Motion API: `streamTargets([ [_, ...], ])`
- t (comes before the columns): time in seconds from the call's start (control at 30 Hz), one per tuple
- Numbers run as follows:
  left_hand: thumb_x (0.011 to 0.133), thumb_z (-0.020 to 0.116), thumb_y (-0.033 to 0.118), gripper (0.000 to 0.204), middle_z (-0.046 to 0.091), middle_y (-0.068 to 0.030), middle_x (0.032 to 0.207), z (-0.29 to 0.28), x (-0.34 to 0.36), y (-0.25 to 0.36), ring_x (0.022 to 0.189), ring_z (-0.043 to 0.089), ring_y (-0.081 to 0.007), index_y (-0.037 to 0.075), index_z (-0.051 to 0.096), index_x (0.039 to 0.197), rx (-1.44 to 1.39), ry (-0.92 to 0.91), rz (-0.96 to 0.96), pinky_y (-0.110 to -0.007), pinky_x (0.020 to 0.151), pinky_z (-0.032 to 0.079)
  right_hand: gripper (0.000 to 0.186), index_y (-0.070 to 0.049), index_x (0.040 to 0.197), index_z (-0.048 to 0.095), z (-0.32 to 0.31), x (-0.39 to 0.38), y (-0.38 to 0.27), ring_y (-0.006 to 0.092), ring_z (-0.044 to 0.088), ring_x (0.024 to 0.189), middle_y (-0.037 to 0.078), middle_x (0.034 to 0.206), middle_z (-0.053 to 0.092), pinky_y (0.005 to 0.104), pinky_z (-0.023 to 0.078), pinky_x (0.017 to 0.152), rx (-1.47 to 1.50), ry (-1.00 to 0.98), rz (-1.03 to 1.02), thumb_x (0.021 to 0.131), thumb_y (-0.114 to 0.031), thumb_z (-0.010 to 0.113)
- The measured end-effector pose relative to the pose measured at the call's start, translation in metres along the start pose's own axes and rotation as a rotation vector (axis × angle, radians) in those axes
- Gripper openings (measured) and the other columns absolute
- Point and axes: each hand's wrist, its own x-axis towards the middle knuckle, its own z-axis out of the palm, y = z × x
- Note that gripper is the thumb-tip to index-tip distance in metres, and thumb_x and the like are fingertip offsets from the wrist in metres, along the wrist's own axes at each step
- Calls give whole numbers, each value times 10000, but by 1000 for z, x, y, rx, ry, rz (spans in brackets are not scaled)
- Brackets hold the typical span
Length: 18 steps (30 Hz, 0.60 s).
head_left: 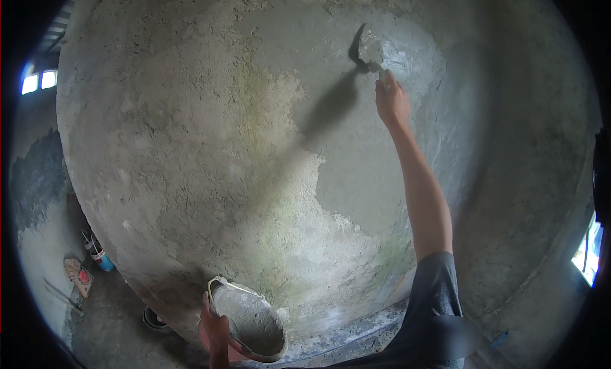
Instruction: The person plasters a wall by scooping cement from a bucket using a trowel and applying it onto the wall surface.
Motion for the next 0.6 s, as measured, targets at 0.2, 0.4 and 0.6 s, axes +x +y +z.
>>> streamTargets([
  [0.2,619,425,-131,841,491,-271,1409,-9,-11,20,1349,453,-355,-76,352,1455,70,9,-145,-363,1136,324,478,-156,1395,481,12,-52,-14,435,665,871,214,1064,648,514,534,698,-3,-106,-177,941,-272,579],
  [0.4,613,428,-119,846,498,-273,1398,-12,-13,24,1344,459,-350,-74,357,1455,-32,15,-94,-359,1130,331,451,-110,1355,534,-3,-39,-2,429,663,888,212,1036,661,502,535,729,12,38,-58,939,-278,577],
  [0.6,609,430,-109,844,498,-279,1395,-14,-16,19,1351,449,-357,-72,367,1449,31,50,-90,-368,1138,325,470,-140,1375,498,24,-8,-16,437,658,898,225,1076,655,514,532,752,-28,-2,2,937,-300,562],
])
